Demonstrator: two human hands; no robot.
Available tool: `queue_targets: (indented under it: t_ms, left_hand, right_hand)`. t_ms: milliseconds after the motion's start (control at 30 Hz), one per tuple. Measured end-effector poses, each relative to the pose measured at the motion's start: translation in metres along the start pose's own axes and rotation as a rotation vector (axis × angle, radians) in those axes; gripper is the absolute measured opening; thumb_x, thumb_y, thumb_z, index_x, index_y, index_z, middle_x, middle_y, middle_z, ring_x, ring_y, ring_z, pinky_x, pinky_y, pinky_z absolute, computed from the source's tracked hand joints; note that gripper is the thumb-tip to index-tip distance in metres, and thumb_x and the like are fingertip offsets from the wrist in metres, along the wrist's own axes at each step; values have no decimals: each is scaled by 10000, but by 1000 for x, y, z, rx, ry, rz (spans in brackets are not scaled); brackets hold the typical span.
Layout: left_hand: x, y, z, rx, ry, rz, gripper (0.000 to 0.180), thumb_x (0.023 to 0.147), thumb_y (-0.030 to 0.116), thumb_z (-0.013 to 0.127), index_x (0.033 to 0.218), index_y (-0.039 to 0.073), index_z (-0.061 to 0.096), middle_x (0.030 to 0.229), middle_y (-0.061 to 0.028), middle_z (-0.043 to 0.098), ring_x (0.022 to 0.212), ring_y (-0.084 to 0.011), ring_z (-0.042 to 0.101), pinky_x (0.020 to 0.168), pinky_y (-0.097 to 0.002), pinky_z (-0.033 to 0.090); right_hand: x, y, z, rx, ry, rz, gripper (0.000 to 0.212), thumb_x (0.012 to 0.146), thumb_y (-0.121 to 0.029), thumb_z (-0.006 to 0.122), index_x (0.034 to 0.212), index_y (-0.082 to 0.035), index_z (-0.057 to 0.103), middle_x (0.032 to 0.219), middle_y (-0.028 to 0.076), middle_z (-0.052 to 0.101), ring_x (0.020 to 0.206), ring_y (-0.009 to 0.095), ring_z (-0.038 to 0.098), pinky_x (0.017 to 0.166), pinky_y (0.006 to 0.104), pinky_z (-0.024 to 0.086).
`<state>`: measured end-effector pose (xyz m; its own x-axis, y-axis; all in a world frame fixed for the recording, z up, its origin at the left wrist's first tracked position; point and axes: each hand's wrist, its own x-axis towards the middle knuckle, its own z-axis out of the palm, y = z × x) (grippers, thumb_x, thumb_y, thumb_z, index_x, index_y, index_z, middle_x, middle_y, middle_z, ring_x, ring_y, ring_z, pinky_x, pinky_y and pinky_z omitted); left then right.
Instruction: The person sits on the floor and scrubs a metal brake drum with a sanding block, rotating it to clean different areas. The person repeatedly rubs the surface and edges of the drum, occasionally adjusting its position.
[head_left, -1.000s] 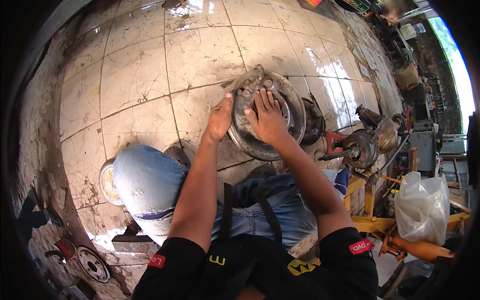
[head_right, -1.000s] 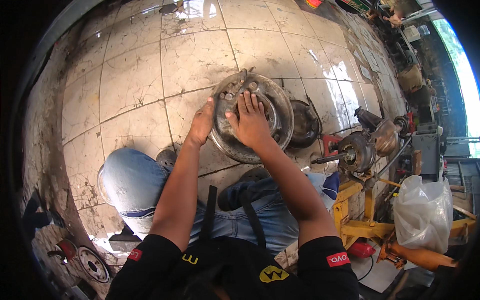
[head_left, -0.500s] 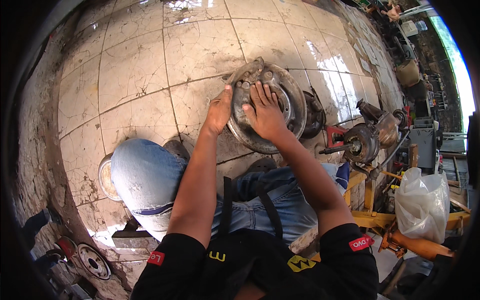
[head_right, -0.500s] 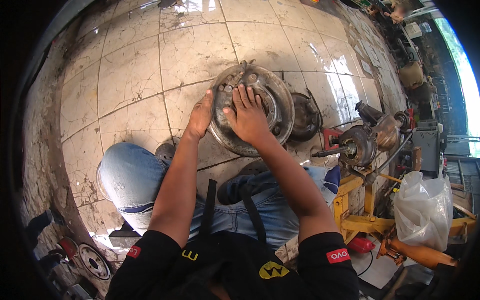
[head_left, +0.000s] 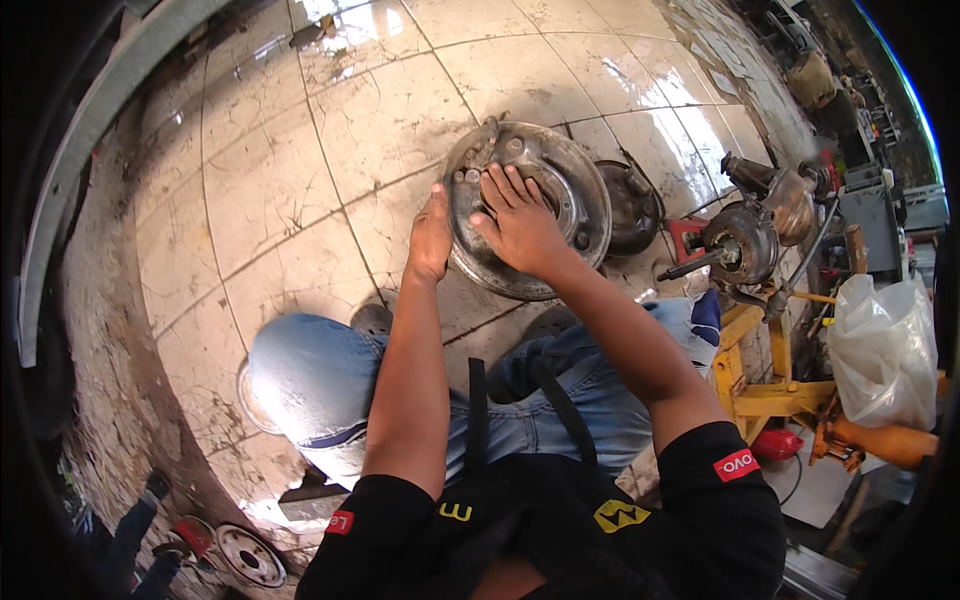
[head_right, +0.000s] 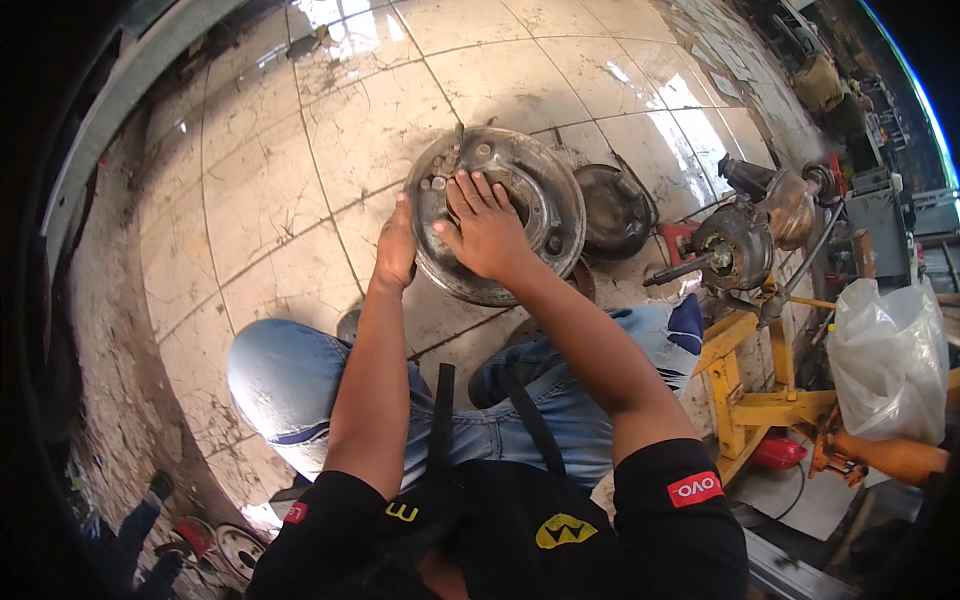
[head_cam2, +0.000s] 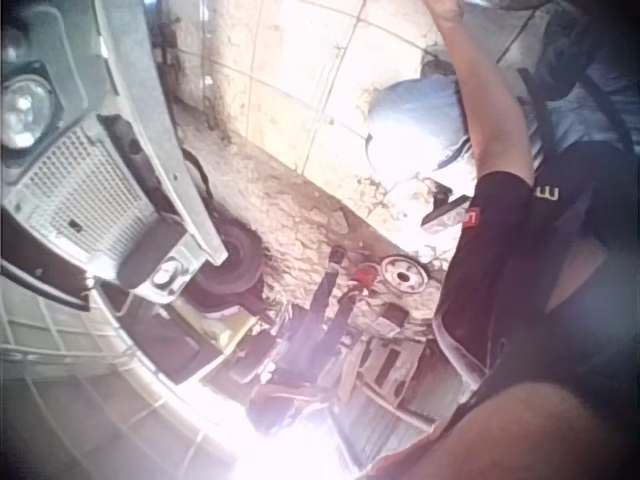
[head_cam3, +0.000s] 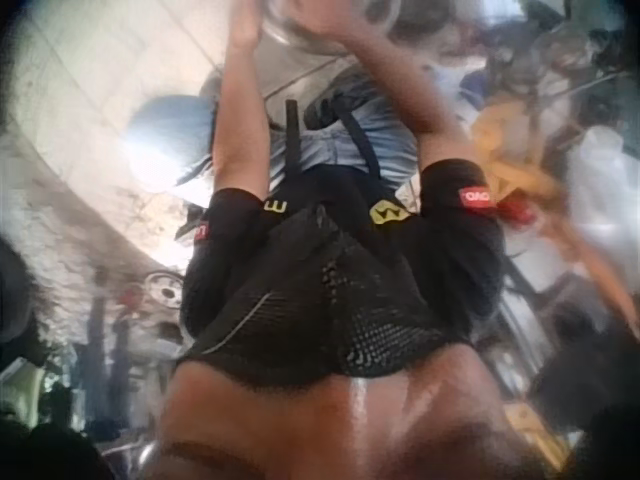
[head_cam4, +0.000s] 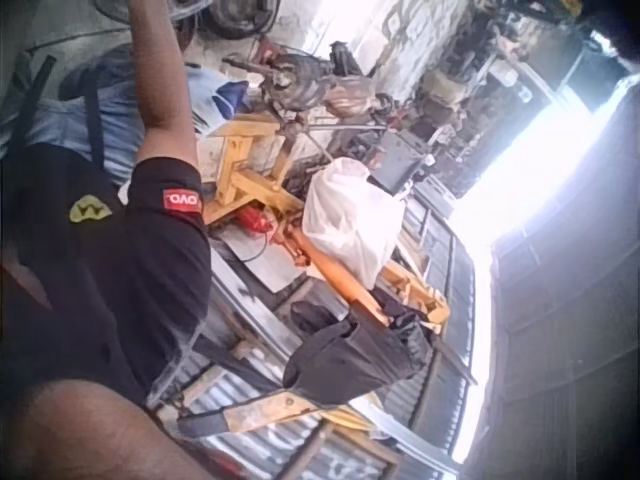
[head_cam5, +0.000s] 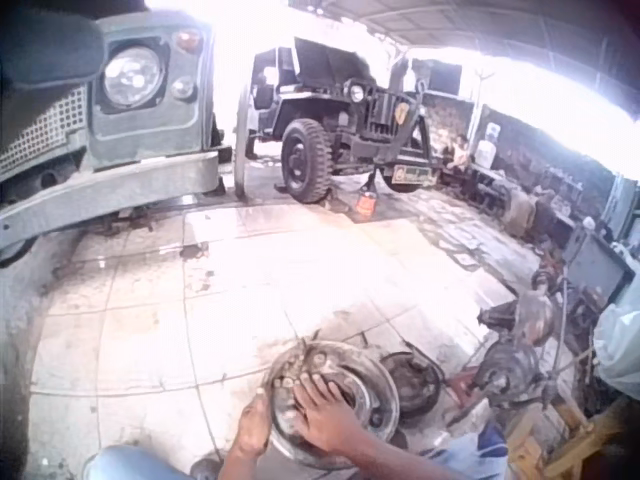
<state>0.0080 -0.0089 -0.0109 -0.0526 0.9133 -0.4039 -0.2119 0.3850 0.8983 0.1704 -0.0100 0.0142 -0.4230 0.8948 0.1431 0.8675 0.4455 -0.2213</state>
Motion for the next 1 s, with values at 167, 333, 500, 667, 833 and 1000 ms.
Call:
queue_targets:
  t_ms: [167, 333, 500, 667, 833, 1000]
  left_hand:
    - [2, -1, -2, -90, -91, -15, 831, 974, 604, 354, 1424, -94, 331, 1418, -195, 432, 1257, -250, 450, 1052, -330, 363]
    - [-7, 11, 4, -128, -108, -70, 824, 976, 599, 356, 1425, -91, 329, 1411, -191, 440, 1245, -254, 462, 1046, -333, 372]
    - [6, -7, -2, -118, -130, -11, 806, 982, 587, 351, 1426, -85, 329, 1398, -190, 455, 1244, -264, 467, 1041, -341, 382]
    - [4, -6, 2, -172, -127, 9, 813, 981, 590, 354, 1409, -101, 348, 1392, -190, 464, 1248, -256, 465, 1047, -337, 374]
    - [10, -13, -8, -161, -126, -39, 842, 967, 619, 356, 1401, -103, 372, 1394, -182, 466, 1247, -239, 452, 1058, -319, 349]
    - [12, -12, -2, -170, -129, -35, 806, 976, 592, 367, 1427, -75, 331, 1400, -197, 453, 1234, -268, 484, 1039, -363, 394]
  right_hand:
    - [7, 7, 5, -77, 77, 80, 659, 975, -498, 400, 1432, -24, 378, 1505, 178, 342, 1404, 344, 296, 1134, 524, 212]
    - [5, 27, 2, -74, 103, 117, 691, 972, -527, 367, 1415, 2, 392, 1497, 196, 349, 1386, 365, 324, 1124, 540, 214]
    - [-6, 13, 13, -104, 104, 26, 683, 984, -504, 354, 1416, 25, 375, 1494, 202, 350, 1387, 380, 318, 1125, 549, 212]
    - [4, 40, -4, -76, 93, 262, 676, 985, -504, 362, 1420, 13, 371, 1505, 202, 328, 1410, 377, 274, 1137, 554, 176]
    - [-7, 10, -6, -26, -62, -59, 687, 999, -525, 299, 1459, -15, 321, 1549, 180, 248, 1439, 338, 224, 1159, 509, 155]
    - [2, 24, -7, -186, -33, 53, 693, 996, -548, 266, 1468, -43, 317, 1539, 182, 269, 1436, 334, 235, 1156, 513, 171]
